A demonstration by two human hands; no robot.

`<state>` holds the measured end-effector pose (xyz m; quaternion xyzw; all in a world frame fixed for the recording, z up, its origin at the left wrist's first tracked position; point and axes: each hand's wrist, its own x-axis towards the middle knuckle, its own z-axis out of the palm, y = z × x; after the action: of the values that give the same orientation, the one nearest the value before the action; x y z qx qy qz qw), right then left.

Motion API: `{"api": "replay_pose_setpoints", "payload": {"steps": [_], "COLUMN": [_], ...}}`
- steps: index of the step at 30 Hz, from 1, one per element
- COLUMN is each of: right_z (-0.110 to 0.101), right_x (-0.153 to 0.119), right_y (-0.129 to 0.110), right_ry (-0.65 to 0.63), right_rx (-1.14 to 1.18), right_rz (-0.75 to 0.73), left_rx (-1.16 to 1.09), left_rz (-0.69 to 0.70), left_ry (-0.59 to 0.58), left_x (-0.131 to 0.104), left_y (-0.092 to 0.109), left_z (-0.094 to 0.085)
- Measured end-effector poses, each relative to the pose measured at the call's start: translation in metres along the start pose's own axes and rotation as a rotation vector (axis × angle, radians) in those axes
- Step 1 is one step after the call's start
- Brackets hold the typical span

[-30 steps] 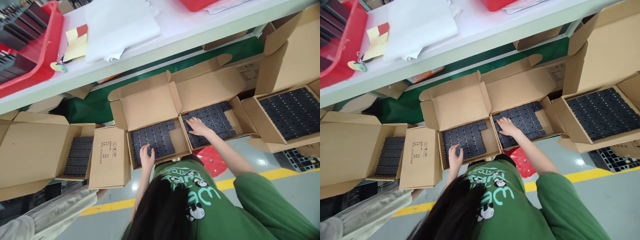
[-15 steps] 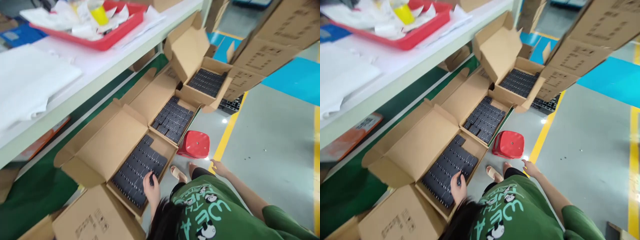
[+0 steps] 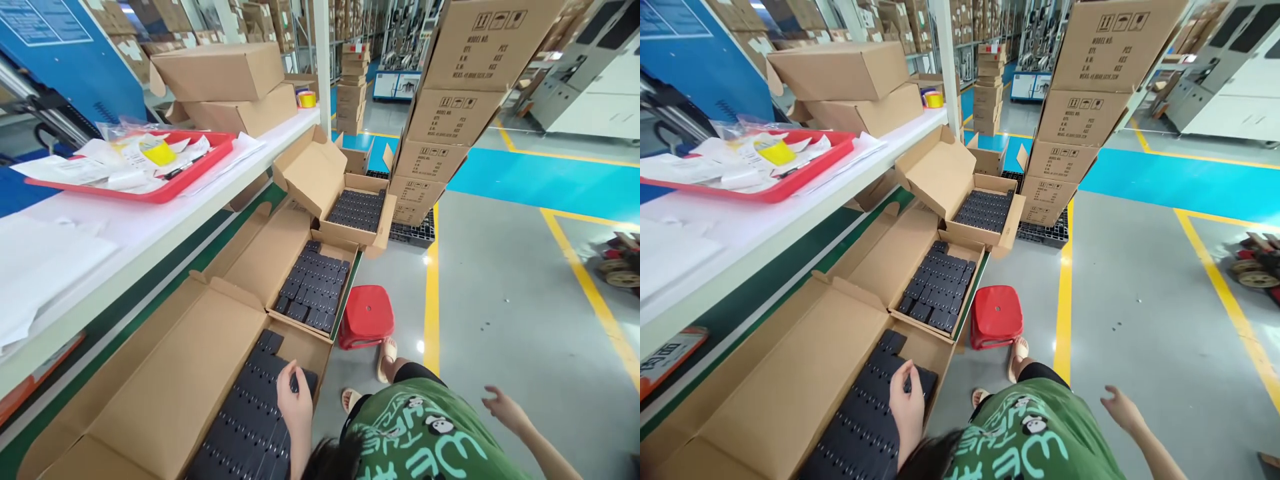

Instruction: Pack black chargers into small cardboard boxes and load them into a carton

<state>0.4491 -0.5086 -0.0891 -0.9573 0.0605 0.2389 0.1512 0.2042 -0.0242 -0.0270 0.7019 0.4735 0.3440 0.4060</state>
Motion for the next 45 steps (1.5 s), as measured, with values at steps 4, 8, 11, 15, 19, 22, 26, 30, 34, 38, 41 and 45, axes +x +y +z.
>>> {"api": "replay_pose_setpoints", "payload": {"steps": [4,8,11,15,19,22,26,30,34,38,41,45], "right_z": [-0.068,-0.159,-0.22,-0.262,-0.243,-0.216,-0.196,-0.193,-0.196,-0.197,-0.193,-0.183], "right_x": [0.085,0.173,0.241,0.338,0.412,0.445,0.462,0.459,0.453,0.447,0.438,0.427], "right_y": [-0.127,-0.293,-0.409,-0.558,-0.664,-0.69,-0.678,-0.664,-0.662,-0.657,-0.653,-0.65], "right_ry": [-0.03,-0.006,-0.018,-0.087,-0.35,-0.572,-0.83,-0.806,-0.741,-0.643,-0.529,-0.336], "right_rx": [0.192,0.187,0.121,-0.178,-0.451,-0.506,-0.421,-0.365,-0.354,-0.313,-0.337,-0.419], "right_rz": [-0.259,-0.669,-0.937,-1.284,-1.365,-1.323,-1.377,-1.365,-1.329,-1.292,-1.196,-1.119], "left_rx": [-0.026,0.006,0.016,0.066,0.237,0.458,0.604,0.615,0.593,0.638,0.682,0.717], "left_rz": [-0.091,-0.095,-0.004,0.272,0.428,0.27,0.082,0.064,0.138,0.208,0.255,0.247], "left_ry": [-0.014,-0.024,-0.037,-0.156,-0.273,-0.333,-0.562,-0.874,-0.978,-1.048,-1.07,-1.166], "left_x": [-0.011,-0.013,0.018,0.11,0.235,0.321,0.392,0.422,0.437,0.446,0.449,0.452], "left_y": [0.015,0.04,0.084,0.17,0.248,0.278,0.287,0.283,0.279,0.283,0.291,0.303], "left_z": [0.021,0.052,0.097,0.203,0.341,0.431,0.495,0.507,0.506,0.516,0.525,0.532]}}
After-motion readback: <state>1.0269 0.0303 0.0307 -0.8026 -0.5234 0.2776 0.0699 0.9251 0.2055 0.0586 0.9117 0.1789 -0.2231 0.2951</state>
